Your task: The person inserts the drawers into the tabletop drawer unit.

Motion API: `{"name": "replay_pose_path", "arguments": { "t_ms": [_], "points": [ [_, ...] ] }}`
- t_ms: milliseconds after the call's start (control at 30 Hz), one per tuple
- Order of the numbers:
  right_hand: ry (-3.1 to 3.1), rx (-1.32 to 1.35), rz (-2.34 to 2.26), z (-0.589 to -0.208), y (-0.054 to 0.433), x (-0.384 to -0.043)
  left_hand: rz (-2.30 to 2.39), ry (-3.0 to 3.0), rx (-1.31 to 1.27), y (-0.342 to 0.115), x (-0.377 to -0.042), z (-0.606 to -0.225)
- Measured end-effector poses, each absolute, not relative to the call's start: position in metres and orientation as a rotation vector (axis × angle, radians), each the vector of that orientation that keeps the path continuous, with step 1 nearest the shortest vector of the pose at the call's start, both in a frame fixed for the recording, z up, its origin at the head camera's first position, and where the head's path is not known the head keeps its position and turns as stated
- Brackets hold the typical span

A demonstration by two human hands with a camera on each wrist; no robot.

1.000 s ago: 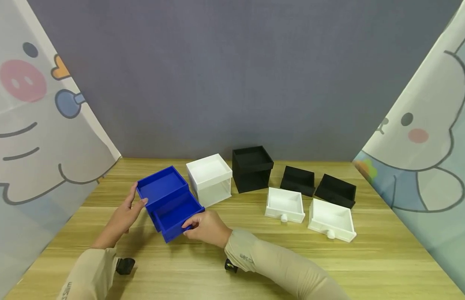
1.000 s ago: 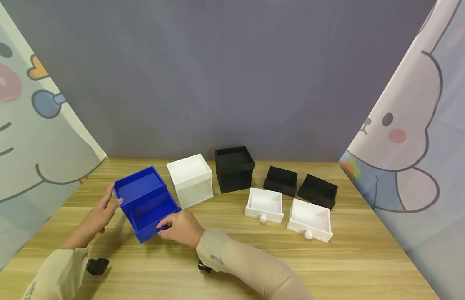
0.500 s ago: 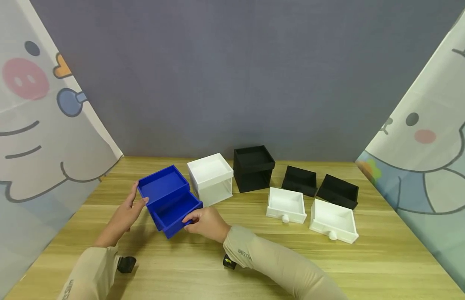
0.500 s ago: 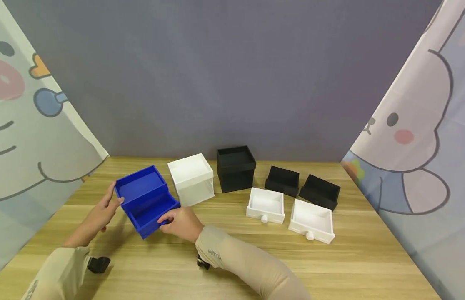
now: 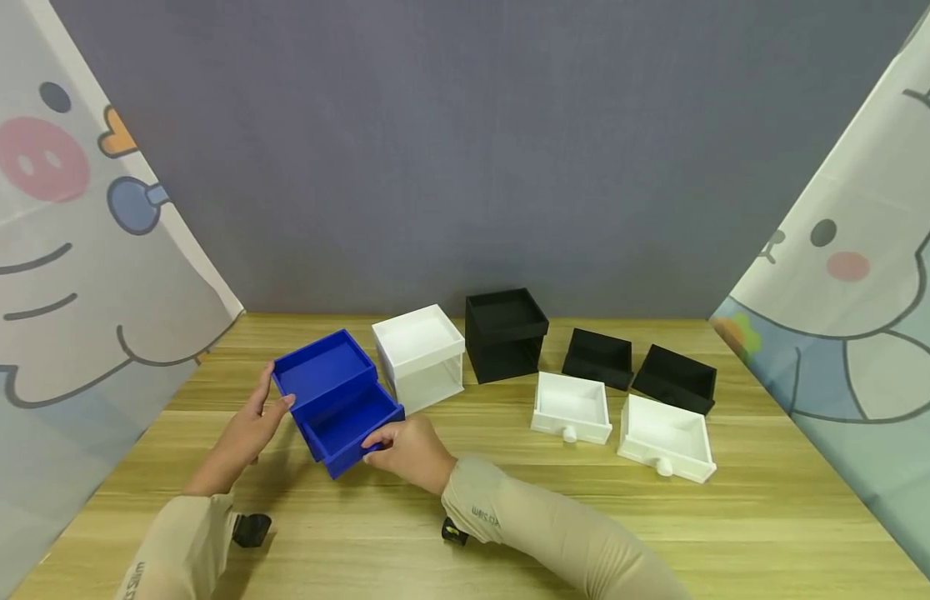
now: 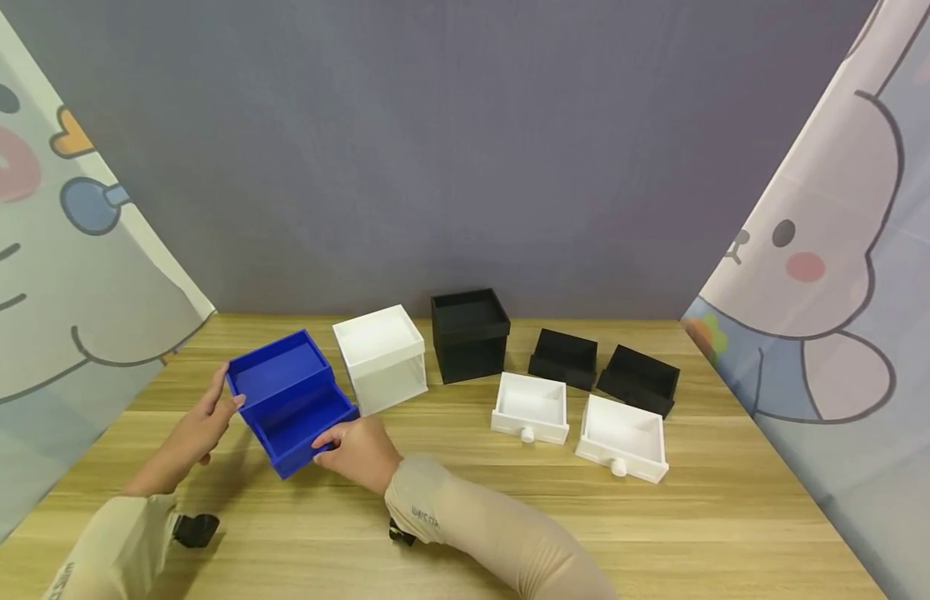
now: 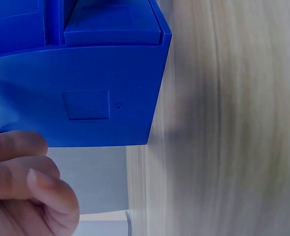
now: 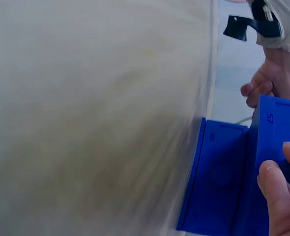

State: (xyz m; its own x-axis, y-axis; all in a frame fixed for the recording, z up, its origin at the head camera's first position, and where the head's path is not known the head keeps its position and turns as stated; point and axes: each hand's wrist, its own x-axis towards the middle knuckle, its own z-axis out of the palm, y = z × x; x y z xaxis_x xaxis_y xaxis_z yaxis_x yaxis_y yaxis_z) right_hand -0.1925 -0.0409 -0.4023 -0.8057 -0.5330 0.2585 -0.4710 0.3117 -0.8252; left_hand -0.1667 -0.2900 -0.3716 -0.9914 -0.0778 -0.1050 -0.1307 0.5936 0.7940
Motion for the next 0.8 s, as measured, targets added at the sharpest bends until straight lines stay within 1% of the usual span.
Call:
{"name": "replay_pose_path", "arguments": {
  "t_ms": [300, 433, 533, 633, 800],
  "points": [
    [2.581, -1.058, -1.407, -0.399, -0.05, -0.19, 1.398, 2.744, -0.201, -0.291, -0.169, -0.373],
    [2.576, -1.041, -1.368, -0.393, -0.051, -0.195, 1.402, 2.749, -0.192, -0.29, -0.172, -0.374],
    [2.515, -1.003, -1.42, -0.393, -0.051, -0.198, 1.416, 2.745, -0.185, -0.289, -0.172, -0.374],
    [2.326, -0.859, -1.588, -0.397, -0.051, -0.198, 1.417, 2.739, -0.179, -0.291, -0.17, -0.375],
    [1.83, -0.461, -1.966, -0.404, -0.049, -0.191, 1.405, 2.744, -0.178, -0.293, -0.17, -0.375]
  ]
}}
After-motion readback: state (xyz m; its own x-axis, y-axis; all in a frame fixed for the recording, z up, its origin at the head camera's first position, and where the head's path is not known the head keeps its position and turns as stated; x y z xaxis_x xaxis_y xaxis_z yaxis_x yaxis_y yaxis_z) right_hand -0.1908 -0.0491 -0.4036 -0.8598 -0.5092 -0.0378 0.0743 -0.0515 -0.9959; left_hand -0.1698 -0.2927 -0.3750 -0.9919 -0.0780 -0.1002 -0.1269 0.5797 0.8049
